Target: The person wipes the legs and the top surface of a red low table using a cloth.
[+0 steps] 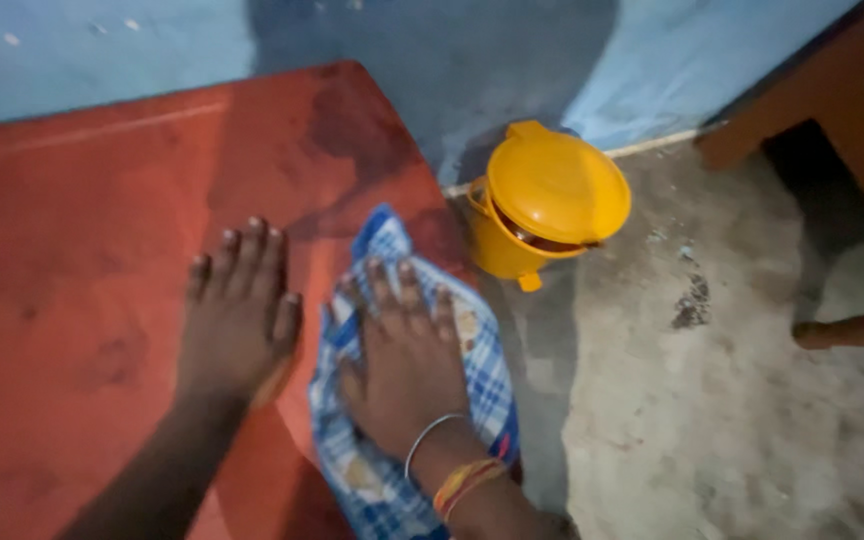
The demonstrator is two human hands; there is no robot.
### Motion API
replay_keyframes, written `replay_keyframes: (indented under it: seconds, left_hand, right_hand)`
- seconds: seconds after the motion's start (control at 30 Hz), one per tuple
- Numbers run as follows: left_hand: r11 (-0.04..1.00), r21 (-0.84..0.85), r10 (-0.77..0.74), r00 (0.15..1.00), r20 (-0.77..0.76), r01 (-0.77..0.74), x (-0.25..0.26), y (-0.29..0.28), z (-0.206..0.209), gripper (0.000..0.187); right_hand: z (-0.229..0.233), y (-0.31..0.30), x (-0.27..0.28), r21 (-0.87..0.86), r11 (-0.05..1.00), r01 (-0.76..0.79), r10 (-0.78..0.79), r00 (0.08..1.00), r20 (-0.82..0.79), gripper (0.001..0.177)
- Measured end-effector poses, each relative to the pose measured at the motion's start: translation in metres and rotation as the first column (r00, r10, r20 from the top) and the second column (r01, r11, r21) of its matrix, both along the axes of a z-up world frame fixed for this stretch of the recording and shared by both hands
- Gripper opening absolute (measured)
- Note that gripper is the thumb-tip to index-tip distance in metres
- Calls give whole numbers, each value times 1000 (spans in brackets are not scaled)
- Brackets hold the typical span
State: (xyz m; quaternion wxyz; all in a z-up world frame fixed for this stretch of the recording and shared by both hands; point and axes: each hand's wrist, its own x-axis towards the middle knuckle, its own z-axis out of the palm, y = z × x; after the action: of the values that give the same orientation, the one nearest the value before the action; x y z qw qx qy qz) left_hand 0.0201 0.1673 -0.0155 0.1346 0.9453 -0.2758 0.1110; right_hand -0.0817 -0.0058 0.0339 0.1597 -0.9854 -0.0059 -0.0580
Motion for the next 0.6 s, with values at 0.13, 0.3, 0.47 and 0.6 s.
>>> replay_keyframes:
  seconds: [0.13,0.3,0.47,0.6]
  left_hand:
    - [999,-17,29,999,-26,-29,-2,-5,3,67]
    - [999,29,47,998,-35,-46,3,-9,11,69]
    - [999,-12,51,996,-72,-52,4,-11,15,68]
    - [998,-38,49,992,-119,-53,0,-4,19,67]
  right_hand:
    - [-9,-9,47,-107,987,119,-114,992,56,76]
    - [-11,-15,115,-189,960,206,-206,978,21,75]
    - [-13,-17,179,-184,952,245,-245,969,23,77]
    - [-16,1,193,-208,939,275,-277,961,18,77]
